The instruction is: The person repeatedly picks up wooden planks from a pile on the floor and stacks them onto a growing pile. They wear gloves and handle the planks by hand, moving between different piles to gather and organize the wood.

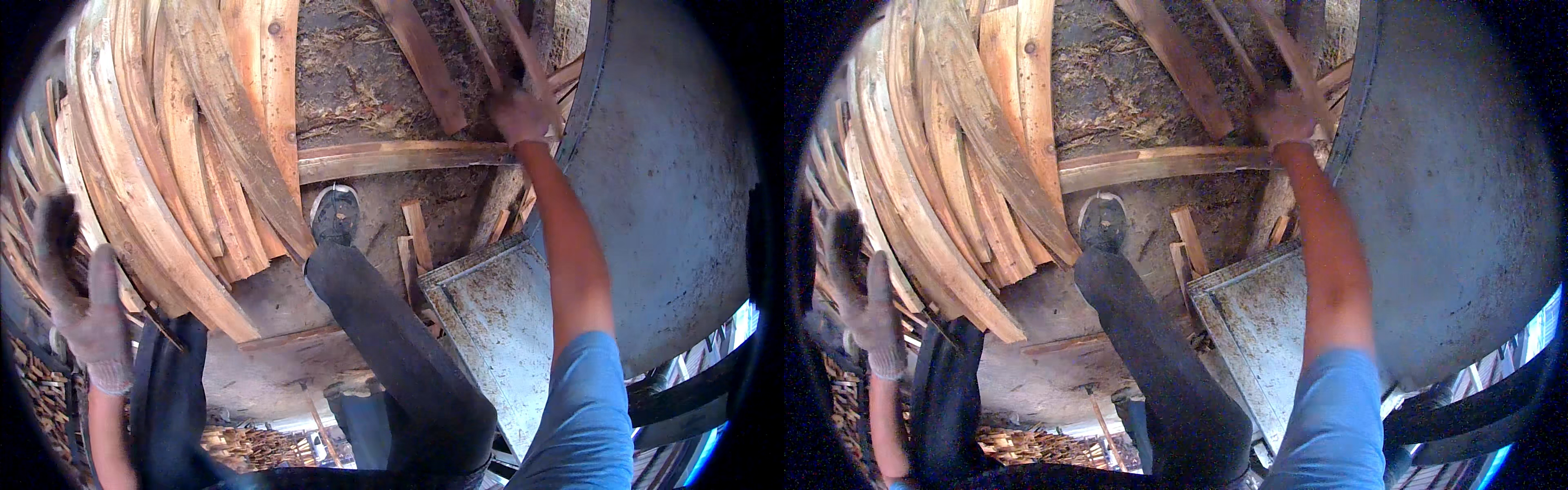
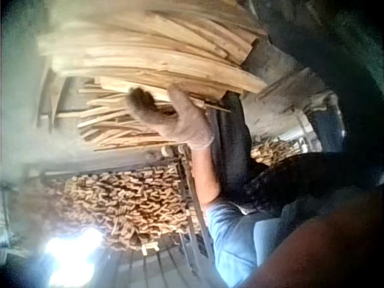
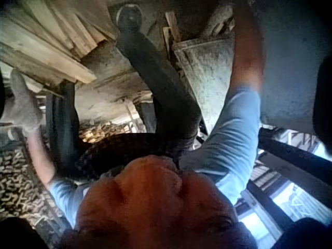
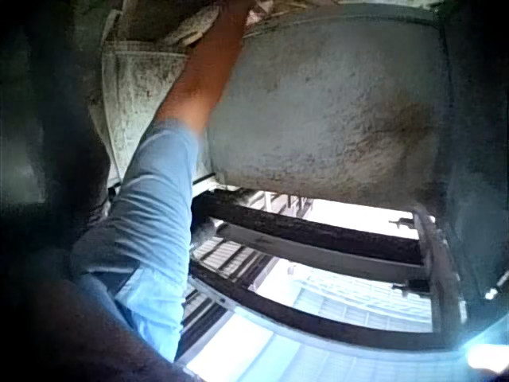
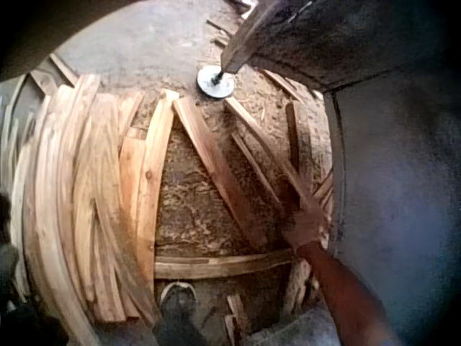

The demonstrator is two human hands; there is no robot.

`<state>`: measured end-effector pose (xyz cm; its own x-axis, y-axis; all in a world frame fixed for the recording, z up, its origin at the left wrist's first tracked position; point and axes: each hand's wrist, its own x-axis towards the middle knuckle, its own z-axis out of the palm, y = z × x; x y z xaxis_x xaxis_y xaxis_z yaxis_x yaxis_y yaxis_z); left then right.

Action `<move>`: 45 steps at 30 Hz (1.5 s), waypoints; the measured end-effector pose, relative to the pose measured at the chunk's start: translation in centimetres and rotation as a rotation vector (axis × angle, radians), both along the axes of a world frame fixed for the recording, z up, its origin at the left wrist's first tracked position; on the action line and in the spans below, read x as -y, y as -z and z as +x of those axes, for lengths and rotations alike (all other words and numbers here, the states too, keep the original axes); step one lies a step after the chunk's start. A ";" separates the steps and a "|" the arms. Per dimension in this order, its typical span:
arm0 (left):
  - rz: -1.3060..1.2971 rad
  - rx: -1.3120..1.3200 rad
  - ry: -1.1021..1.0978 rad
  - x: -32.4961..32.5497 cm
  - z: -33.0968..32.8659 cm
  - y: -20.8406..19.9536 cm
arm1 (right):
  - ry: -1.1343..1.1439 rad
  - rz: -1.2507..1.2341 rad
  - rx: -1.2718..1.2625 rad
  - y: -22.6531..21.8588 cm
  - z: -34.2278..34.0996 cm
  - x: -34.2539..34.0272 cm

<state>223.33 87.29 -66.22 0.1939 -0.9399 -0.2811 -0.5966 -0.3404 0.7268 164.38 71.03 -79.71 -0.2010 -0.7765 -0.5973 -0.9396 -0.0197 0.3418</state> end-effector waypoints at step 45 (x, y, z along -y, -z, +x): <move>0.408 -0.084 -0.077 -4.7 9.3 4.8 | -0.110 -0.128 0.251 4.8 11.5 3.5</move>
